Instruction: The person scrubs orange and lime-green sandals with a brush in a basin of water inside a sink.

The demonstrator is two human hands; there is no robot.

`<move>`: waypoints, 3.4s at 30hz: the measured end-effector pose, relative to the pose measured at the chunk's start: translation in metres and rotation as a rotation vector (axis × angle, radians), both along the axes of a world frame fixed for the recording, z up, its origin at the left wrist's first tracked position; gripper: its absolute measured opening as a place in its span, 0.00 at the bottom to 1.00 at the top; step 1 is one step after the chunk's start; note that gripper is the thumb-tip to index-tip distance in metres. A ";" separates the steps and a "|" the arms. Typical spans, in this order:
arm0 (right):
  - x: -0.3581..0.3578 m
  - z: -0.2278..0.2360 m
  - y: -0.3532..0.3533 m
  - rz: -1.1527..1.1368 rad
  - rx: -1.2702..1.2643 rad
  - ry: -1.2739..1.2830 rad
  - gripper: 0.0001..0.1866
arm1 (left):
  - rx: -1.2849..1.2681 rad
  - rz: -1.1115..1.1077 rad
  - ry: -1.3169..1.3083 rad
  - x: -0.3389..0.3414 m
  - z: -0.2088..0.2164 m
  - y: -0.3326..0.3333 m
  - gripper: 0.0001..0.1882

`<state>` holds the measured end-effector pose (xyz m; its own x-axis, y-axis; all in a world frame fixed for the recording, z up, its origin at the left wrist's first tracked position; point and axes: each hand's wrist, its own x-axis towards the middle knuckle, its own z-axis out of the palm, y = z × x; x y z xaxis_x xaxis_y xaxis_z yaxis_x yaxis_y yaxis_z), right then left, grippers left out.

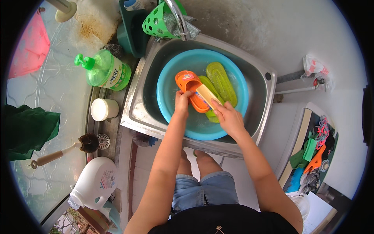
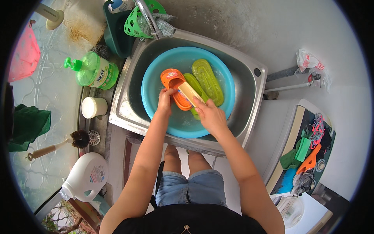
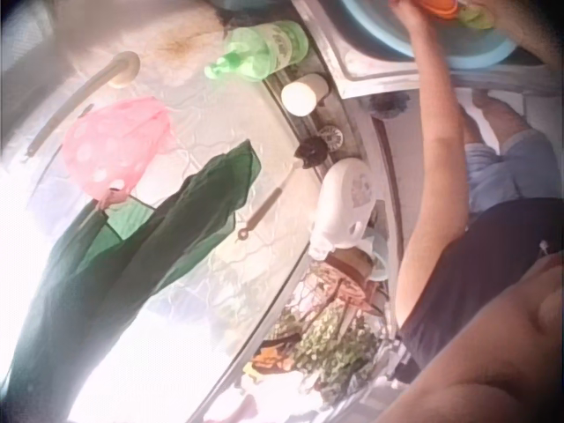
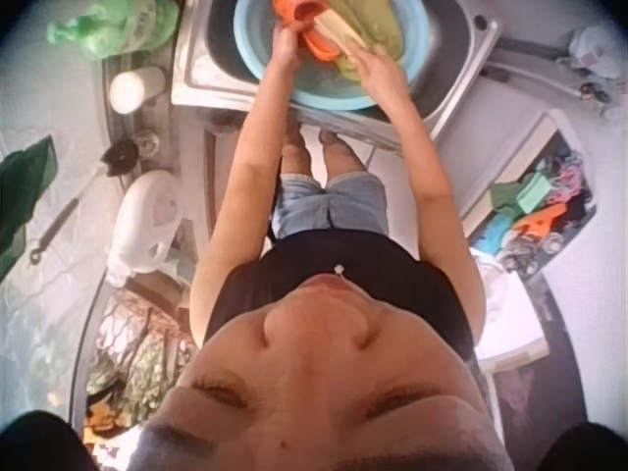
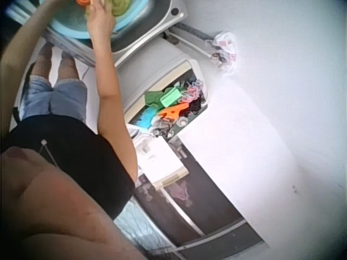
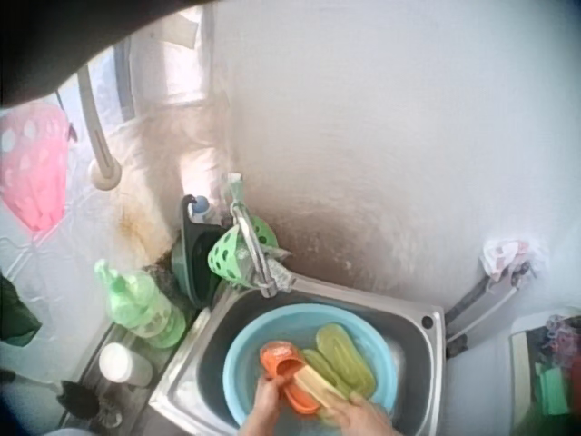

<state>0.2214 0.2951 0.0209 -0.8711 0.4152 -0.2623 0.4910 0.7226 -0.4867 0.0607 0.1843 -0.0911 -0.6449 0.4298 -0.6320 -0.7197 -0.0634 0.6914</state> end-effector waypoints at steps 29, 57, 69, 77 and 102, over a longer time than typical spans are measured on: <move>0.009 0.017 -0.030 0.013 0.059 0.120 0.21 | 0.455 0.162 -0.270 -0.013 -0.003 0.012 0.43; -0.097 -0.137 -0.049 -0.068 -0.054 -0.134 0.19 | -0.943 -0.364 0.436 -0.005 -0.006 0.014 0.32; -0.114 -0.169 -0.066 0.139 0.096 -0.220 0.28 | -1.055 -0.525 0.671 -0.020 -0.092 0.005 0.30; -0.082 -0.069 -0.024 -0.053 -0.588 0.046 0.29 | 0.217 0.156 -0.092 -0.025 -0.007 0.001 0.23; 0.043 0.009 0.006 -0.223 0.034 -0.075 0.24 | 0.361 0.004 0.628 -0.052 0.124 0.018 0.28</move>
<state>0.2639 0.3011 0.0300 -0.7351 0.6051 -0.3056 0.6745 0.6073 -0.4199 0.0087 0.2023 0.0328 -0.8416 0.5386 0.0394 -0.1925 -0.3673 0.9100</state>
